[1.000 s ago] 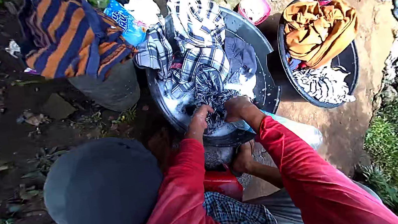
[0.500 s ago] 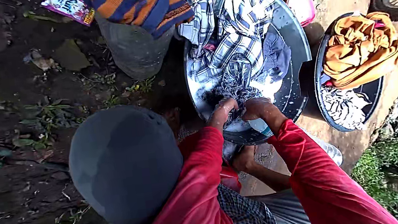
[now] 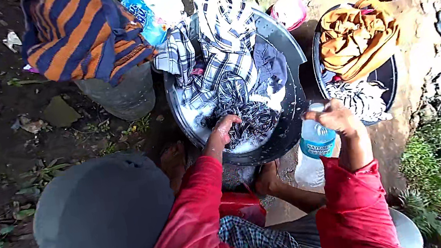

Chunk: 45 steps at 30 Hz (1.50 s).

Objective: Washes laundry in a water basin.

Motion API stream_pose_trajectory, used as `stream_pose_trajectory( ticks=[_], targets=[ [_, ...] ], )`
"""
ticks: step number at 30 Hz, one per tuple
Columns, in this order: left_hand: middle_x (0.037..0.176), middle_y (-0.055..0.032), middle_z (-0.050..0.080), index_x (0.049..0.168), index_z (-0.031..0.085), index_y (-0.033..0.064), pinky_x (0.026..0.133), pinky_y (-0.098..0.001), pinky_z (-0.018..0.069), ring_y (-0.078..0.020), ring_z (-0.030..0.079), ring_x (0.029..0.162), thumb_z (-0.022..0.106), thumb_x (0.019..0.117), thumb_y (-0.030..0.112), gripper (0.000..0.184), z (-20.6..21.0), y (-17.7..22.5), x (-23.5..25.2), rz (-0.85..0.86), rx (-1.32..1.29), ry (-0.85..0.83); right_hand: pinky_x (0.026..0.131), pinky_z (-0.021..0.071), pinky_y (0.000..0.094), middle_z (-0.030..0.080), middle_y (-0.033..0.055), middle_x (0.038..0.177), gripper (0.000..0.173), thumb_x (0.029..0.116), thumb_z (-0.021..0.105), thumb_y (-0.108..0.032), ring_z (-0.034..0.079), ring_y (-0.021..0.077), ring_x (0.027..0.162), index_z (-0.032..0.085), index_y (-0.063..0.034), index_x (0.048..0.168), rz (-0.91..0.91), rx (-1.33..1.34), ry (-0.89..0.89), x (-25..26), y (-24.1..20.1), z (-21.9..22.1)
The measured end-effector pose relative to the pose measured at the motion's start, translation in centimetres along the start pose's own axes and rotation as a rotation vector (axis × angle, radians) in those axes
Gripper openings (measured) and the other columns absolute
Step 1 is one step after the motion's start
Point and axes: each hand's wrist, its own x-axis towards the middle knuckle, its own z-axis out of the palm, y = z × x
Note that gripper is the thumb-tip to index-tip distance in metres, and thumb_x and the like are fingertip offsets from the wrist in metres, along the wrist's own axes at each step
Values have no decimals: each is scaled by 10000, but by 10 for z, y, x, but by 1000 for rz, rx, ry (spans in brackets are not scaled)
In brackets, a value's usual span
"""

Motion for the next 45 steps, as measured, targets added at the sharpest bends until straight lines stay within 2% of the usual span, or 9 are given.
stream_pose_trajectory(
  ticks=[5, 14, 19, 23, 27, 32, 36, 40, 45],
  targets=[
    [1233, -142, 641, 1279, 616, 58, 898, -483, 526, -265, 612, 1101, 730, 888, 249, 451, -14, -1, 0, 76, 149, -22, 813, 561, 254, 699, 52, 918, 197, 893, 646, -93, 653, 32, 831, 668, 53, 1022, 53, 485, 571, -48, 115, -24],
    [1257, -273, 583, 1367, 480, -89, 951, -517, 493, -326, 589, 1120, 714, 841, -31, 579, -7, 27, -1, 137, 718, 206, 1047, 419, 627, 624, 288, 1296, 543, 932, 727, -371, 574, 438, 1244, 634, 16, 1301, 686, 628, 959, -6, 199, 48],
    [966, -111, 648, 1241, 523, 9, 705, -348, 566, -166, 654, 808, 641, 908, -16, 355, 10, 47, -30, 203, 405, 190, 1051, 432, 631, 619, 243, 1354, 670, 931, 689, -511, 565, 432, 1282, 573, -78, 1429, 592, 645, 983, 11, 210, 71],
    [879, -77, 662, 1146, 554, 47, 625, -338, 567, -154, 658, 727, 625, 896, 11, 263, 26, 79, -63, 252, 356, 98, 1118, 383, 638, 399, 260, 1574, 1091, 801, 864, -313, 431, 451, 1421, 197, -81, 1633, 641, 590, 939, 2, 217, 44],
    [955, -94, 635, 1216, 524, 27, 704, -351, 566, -158, 644, 808, 623, 830, -65, 409, 42, 117, -89, 323, 528, 47, 1151, 298, 672, 250, 354, 1607, 910, 850, 817, -370, 280, 531, 1475, 367, -49, 1573, 774, 502, 750, -14, 211, 26],
    [885, -69, 665, 1078, 578, 24, 678, -311, 569, -127, 659, 764, 653, 756, -103, 355, 57, 145, -119, 405, 743, -30, 1227, 290, 419, 275, 221, 1652, 860, 951, 640, -526, 293, 309, 1526, 359, 12, 1560, -178, 620, 904, -23, 72, -9],
    [844, -1, 704, 984, 632, 68, 678, -237, 573, -52, 666, 739, 634, 735, -150, 332, 74, 160, -154, 464, 885, -189, 1100, 442, 312, 520, 124, 1517, 1440, 642, 672, -873, 498, 88, 1358, 167, 86, 1589, -988, 943, 84, 36, -60, 24],
    [880, -12, 736, 1018, 672, 32, 732, -236, 593, -60, 694, 778, 644, 801, -148, 284, 40, 173, -161, 481, 994, -372, 702, 530, 239, 676, -17, 781, 206, 815, 792, -155, 613, 3, 715, 701, -7, 926, -836, 976, -232, 36, -91, 54],
    [814, 48, 745, 871, 714, 119, 716, -219, 589, -18, 686, 738, 689, 744, -93, 248, -9, 132, -132, 517, 780, -317, 782, 569, 228, 721, -18, 869, 119, 884, 676, 0, 659, 4, 801, 718, -17, 995, -685, 1261, -164, 32, -77, 47]
  ],
)
